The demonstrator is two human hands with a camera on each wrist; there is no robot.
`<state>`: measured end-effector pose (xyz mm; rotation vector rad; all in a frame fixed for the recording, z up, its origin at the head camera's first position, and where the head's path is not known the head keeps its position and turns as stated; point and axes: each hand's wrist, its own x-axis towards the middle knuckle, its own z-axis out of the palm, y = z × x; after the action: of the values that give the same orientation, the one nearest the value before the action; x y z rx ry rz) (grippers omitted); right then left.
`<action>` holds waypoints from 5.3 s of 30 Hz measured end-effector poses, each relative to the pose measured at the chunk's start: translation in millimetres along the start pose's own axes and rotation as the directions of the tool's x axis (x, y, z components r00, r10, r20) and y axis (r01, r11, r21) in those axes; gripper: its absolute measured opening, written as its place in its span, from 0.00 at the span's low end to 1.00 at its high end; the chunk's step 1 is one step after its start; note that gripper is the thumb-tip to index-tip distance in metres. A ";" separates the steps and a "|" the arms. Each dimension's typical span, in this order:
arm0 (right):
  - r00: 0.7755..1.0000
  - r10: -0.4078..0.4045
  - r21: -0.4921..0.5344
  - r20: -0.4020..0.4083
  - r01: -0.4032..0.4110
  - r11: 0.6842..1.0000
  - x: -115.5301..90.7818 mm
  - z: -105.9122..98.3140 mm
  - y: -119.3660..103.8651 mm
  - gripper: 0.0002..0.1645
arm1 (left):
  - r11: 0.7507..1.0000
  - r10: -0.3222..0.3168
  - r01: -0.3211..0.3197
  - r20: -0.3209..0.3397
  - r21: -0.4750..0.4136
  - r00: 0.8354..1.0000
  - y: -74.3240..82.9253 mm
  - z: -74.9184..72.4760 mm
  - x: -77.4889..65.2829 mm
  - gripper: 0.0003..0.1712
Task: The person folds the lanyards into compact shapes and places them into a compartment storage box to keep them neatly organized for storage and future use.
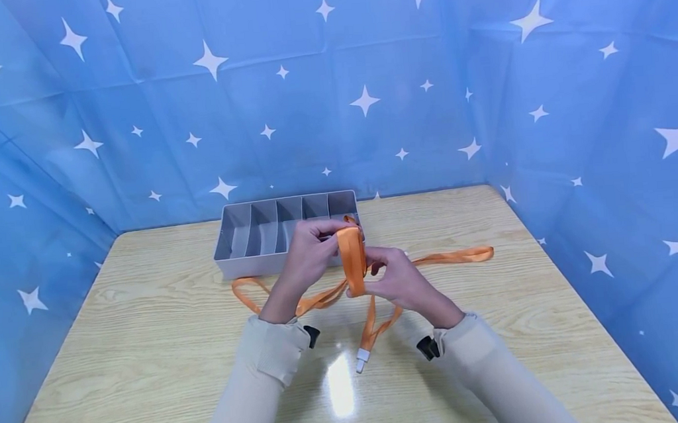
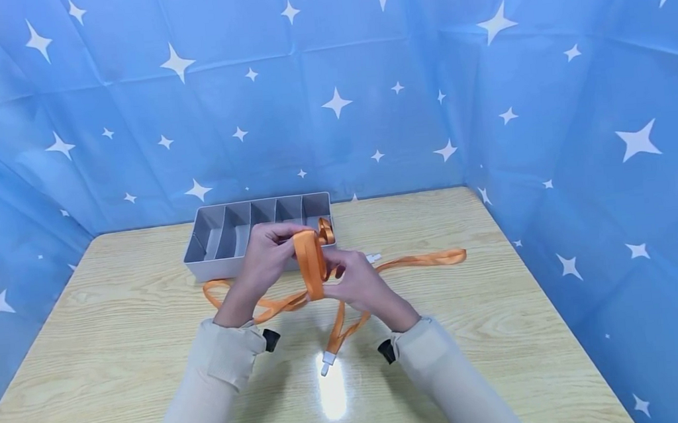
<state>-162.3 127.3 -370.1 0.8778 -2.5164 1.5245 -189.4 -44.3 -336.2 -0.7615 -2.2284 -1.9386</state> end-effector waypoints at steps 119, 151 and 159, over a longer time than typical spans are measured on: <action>0.989 -0.134 -0.215 -0.065 0.117 0.970 4.8 0.1 26.7 0.18 | 0.971 -0.172 0.193 0.148 -0.144 0.974 -32.4 6.2 -17.0 0.15; 0.925 0.190 -0.105 -0.330 -0.236 0.966 41.8 14.7 92.0 0.20 | 0.793 -0.149 0.300 -0.309 0.530 0.939 -94.6 -27.6 19.2 0.17; 0.920 0.293 -0.071 -0.260 -0.321 0.944 42.1 17.3 101.4 0.26 | 0.712 -0.190 0.369 -0.342 0.597 0.920 -103.3 -26.7 25.7 0.16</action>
<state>-244.6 129.6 -444.8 0.2623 -2.6094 1.4416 -262.0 -69.0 -414.7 -0.0566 -2.6833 -1.0698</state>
